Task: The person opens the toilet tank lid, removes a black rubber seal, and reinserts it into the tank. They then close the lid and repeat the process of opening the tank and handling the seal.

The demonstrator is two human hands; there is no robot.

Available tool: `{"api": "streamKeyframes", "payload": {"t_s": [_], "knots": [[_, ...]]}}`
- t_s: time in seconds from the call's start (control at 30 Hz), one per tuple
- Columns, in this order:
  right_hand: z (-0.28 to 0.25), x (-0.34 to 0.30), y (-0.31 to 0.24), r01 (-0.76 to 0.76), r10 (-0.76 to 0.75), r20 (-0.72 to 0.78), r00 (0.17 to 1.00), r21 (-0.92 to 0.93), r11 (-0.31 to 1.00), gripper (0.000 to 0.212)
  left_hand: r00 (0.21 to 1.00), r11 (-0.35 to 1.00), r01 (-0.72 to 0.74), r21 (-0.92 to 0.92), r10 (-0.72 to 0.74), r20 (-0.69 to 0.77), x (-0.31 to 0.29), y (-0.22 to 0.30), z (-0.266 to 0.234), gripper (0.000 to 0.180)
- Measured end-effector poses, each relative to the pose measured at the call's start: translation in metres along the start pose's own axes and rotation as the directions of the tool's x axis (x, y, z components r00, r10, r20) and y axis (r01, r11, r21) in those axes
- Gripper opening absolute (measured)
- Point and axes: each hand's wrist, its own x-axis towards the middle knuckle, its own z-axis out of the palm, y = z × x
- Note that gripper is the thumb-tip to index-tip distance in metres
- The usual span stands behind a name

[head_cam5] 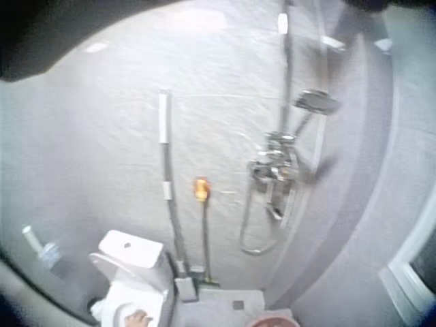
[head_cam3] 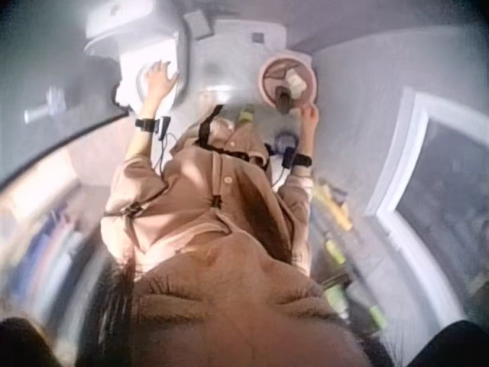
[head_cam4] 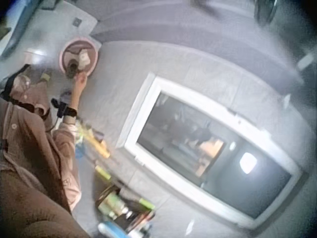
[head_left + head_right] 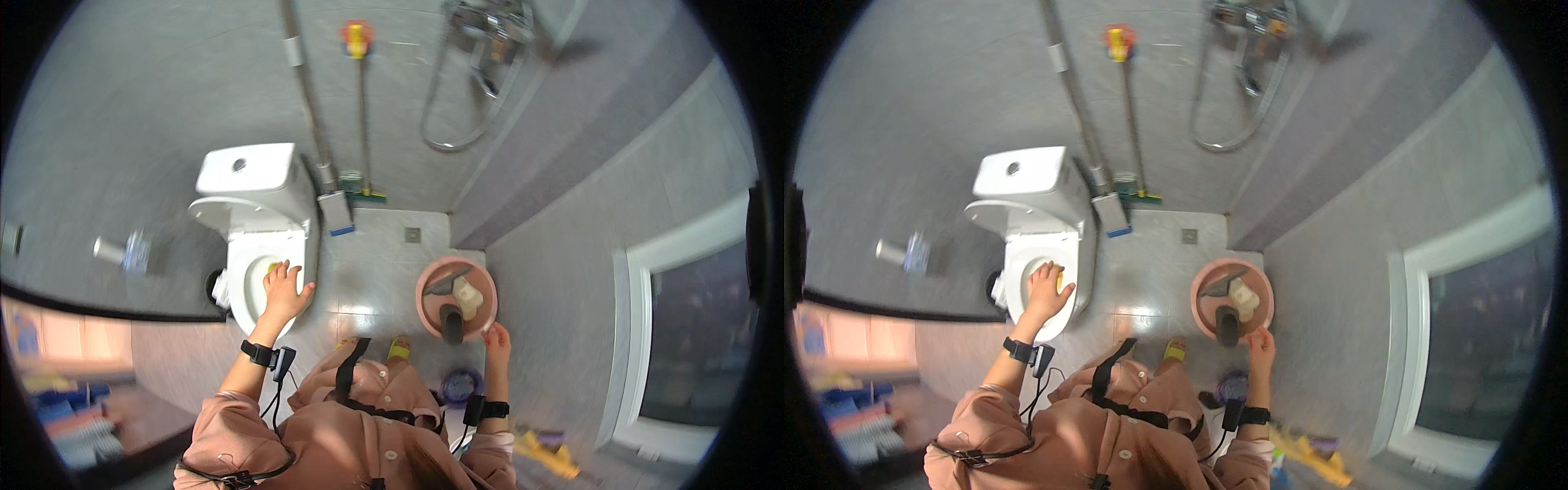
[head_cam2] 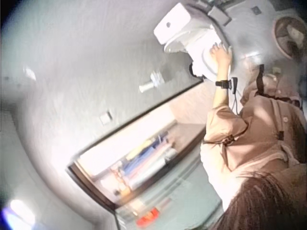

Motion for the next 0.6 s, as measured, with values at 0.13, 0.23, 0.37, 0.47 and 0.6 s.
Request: {"api": "streamKeyframes", "payload": {"t_s": [0.13, 0.23, 0.37, 0.47, 0.6], "knots": [[0.074, 0.071, -0.026, 0.03, 0.021, 0.259, 0.966, -0.192, 0.981, 0.033, 0.973, 0.974, 0.222, -0.038, -0.224, -0.061, -0.043, -0.014, -0.002, 0.055], [0.152, 0.113, -0.033, 0.165, -0.003, 0.528, 0.849, -0.262, 0.951, 0.035, 0.889, 0.894, 0.443, -0.065, -0.447, -0.094, -0.08, -0.038, -0.004, 0.056], [0.256, 0.129, -0.046, 0.316, 0.015, 0.715, 0.699, -0.328, 0.89, 0.035, 0.734, 0.75, 0.647, -0.138, -0.662, -0.155, -0.141, -0.058, -0.006, 0.056], [0.334, 0.112, -0.053, 0.377, 0.055, 0.831, 0.553, -0.308, 0.874, 0.036, 0.585, 0.602, 0.777, -0.184, -0.799, -0.139, -0.184, -0.065, -0.008, 0.057], [0.413, 0.097, -0.081, 0.581, 0.015, 0.898, 0.439, -0.297, 0.757, 0.038, 0.443, 0.461, 0.843, -0.277, -0.887, -0.127, -0.201, -0.082, 0.002, 0.061]]}}
